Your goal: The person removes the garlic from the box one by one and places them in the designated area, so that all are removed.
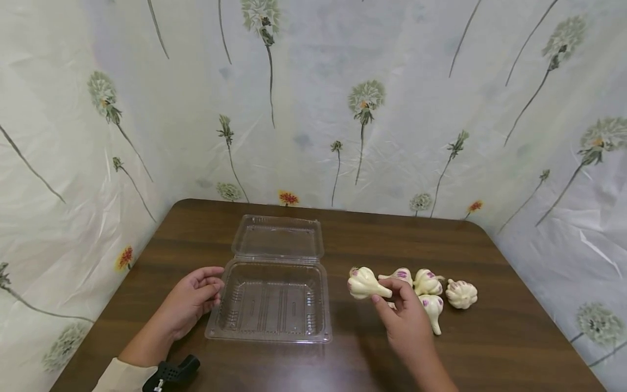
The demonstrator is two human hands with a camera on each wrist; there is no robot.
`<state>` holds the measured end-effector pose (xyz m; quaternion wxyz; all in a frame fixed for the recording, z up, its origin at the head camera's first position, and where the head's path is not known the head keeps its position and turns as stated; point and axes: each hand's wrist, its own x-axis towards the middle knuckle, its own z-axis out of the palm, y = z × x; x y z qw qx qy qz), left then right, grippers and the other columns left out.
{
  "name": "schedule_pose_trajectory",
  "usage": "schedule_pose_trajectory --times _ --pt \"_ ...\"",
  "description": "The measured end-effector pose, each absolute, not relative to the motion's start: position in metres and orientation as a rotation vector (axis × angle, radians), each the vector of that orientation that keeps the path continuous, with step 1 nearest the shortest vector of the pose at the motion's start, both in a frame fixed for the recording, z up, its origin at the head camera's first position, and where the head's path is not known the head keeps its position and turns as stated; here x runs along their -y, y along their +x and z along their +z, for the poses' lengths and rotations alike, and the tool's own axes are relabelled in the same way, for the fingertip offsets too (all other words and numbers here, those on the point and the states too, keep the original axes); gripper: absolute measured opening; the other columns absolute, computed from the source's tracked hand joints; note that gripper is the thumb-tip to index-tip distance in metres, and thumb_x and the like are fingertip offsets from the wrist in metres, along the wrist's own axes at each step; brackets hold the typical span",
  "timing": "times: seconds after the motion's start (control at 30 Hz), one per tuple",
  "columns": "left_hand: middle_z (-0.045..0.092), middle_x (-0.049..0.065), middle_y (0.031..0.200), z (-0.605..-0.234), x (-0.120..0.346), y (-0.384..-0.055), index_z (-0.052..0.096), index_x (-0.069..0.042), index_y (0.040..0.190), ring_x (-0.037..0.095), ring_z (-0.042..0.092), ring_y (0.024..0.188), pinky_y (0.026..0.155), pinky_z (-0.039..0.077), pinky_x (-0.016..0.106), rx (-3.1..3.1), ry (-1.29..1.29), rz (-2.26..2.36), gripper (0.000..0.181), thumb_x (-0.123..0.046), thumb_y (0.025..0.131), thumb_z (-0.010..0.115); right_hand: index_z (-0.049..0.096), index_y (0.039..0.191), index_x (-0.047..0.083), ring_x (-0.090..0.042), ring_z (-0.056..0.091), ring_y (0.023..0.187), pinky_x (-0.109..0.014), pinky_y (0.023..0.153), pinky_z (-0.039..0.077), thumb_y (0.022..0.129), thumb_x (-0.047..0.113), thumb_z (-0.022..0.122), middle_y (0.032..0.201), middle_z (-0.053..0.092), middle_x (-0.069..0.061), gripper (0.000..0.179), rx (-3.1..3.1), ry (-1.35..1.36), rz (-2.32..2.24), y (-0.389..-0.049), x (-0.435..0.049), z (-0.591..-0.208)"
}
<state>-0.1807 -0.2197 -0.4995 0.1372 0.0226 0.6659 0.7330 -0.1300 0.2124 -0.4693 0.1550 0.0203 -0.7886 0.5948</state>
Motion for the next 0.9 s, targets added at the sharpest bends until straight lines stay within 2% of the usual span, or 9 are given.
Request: schedule_pose_trajectory --times 0.4,0.63,0.8,0.9 --pt "0.061 -0.001 0.106 -0.501 0.218 -0.181 0.036 0.005 0.152 0.008 0.060 0.085 0.077 0.058 0.021 -1.940 0.067 2.116 0.048 -0.007 0.108 0.053 0.059 0.130 0.000 0.007 0.063 0.112 -0.015 0.084 0.058 0.098 -0.002 0.069 0.121 0.061 -0.001 0.033 2.268 -0.098 1.673 -0.118 -0.231 -0.471" --pt "0.062 -0.002 0.105 -0.502 0.218 -0.182 0.037 0.004 0.151 0.009 0.061 0.085 0.077 0.059 0.022 -1.932 0.064 2.127 0.047 -0.007 0.108 0.053 0.058 0.133 0.002 0.008 0.061 0.109 -0.012 0.081 0.056 0.100 0.002 0.068 0.125 0.059 -0.004 0.034 2.298 -0.176 1.623 -0.117 -0.245 -0.467" --pt "0.061 -0.002 0.106 -0.502 0.221 -0.182 0.036 0.004 0.152 0.009 0.060 0.086 0.078 0.058 0.022 -1.938 0.072 2.117 0.048 -0.008 0.109 0.052 0.058 0.133 0.003 0.014 0.058 0.112 -0.009 0.083 0.054 0.100 0.005 0.069 0.125 0.058 0.000 0.035 2.305 -0.215 1.568 -0.116 -0.256 -0.470" --pt "0.061 -0.002 0.106 -0.502 0.221 -0.181 0.035 0.004 0.152 0.009 0.060 0.086 0.078 0.058 0.022 -1.934 0.074 2.118 0.048 -0.008 0.109 0.052 0.059 0.131 0.003 0.015 0.058 0.111 -0.009 0.082 0.053 0.099 0.005 0.071 0.119 0.060 0.006 0.034 2.290 -0.236 1.531 -0.113 -0.261 -0.472"
